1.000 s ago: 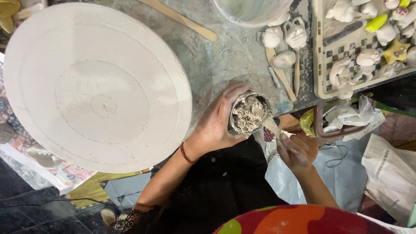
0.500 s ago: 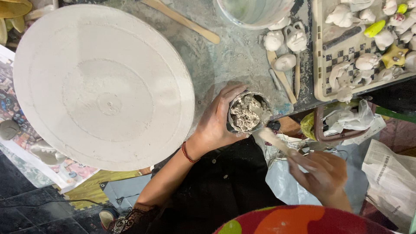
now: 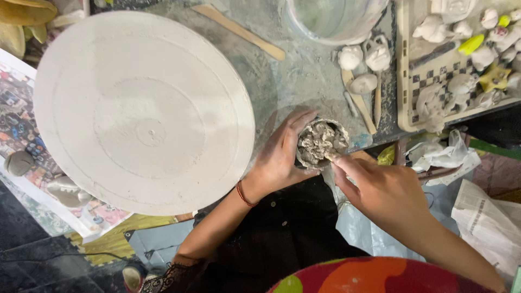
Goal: The person mixes a clay-like substance in a small container using a wooden stick, then shapes a portion of the material by hand into a small lump. The person uses a wooden stick to smooth the surface of the shaped clay.
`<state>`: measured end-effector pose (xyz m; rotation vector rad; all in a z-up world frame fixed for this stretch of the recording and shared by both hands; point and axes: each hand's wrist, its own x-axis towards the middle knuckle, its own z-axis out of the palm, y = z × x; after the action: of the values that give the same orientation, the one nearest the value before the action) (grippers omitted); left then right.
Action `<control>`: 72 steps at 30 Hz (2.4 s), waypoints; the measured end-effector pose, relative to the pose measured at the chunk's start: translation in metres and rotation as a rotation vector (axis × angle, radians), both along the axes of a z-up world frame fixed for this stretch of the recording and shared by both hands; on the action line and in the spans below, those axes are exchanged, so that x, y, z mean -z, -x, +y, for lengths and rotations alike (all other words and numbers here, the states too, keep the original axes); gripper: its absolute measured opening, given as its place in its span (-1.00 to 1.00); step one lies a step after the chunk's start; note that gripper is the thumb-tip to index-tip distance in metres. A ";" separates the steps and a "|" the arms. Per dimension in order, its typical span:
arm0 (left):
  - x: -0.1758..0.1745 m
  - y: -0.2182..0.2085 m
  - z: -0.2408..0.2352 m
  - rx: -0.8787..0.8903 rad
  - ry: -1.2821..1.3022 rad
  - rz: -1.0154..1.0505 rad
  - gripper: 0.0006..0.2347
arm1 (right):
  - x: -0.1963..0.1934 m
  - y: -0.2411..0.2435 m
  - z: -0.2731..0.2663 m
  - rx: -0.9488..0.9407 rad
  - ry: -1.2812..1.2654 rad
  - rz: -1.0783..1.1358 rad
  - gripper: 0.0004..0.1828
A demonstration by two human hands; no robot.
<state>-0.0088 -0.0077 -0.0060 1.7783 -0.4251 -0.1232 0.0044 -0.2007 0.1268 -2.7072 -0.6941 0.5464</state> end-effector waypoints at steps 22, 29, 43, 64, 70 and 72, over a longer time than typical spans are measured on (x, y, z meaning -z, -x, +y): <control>-0.005 -0.005 0.004 0.050 -0.020 -0.037 -0.03 | -0.064 -0.013 -0.034 -0.144 0.331 0.197 -0.67; -0.003 -0.007 0.002 0.051 -0.039 -0.024 -0.06 | -0.068 -0.035 -0.020 -0.103 0.397 0.227 -0.66; -0.011 -0.008 0.005 0.076 -0.032 0.069 -0.05 | -0.002 -0.066 -0.030 0.183 0.147 0.807 -0.77; -0.012 -0.010 0.004 0.103 -0.097 0.102 -0.04 | 0.026 0.065 -0.053 0.315 -0.038 0.032 -0.77; -0.012 -0.009 0.005 0.057 -0.062 0.049 -0.04 | 0.002 0.005 0.007 0.076 0.165 0.026 -0.71; -0.015 -0.009 0.005 0.053 -0.086 0.074 -0.03 | -0.004 -0.005 0.009 0.083 0.151 0.093 -0.76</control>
<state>0.0000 -0.0032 0.0086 1.8412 -0.4189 -0.2468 0.0089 -0.1920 0.1304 -2.8128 -0.5341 0.7256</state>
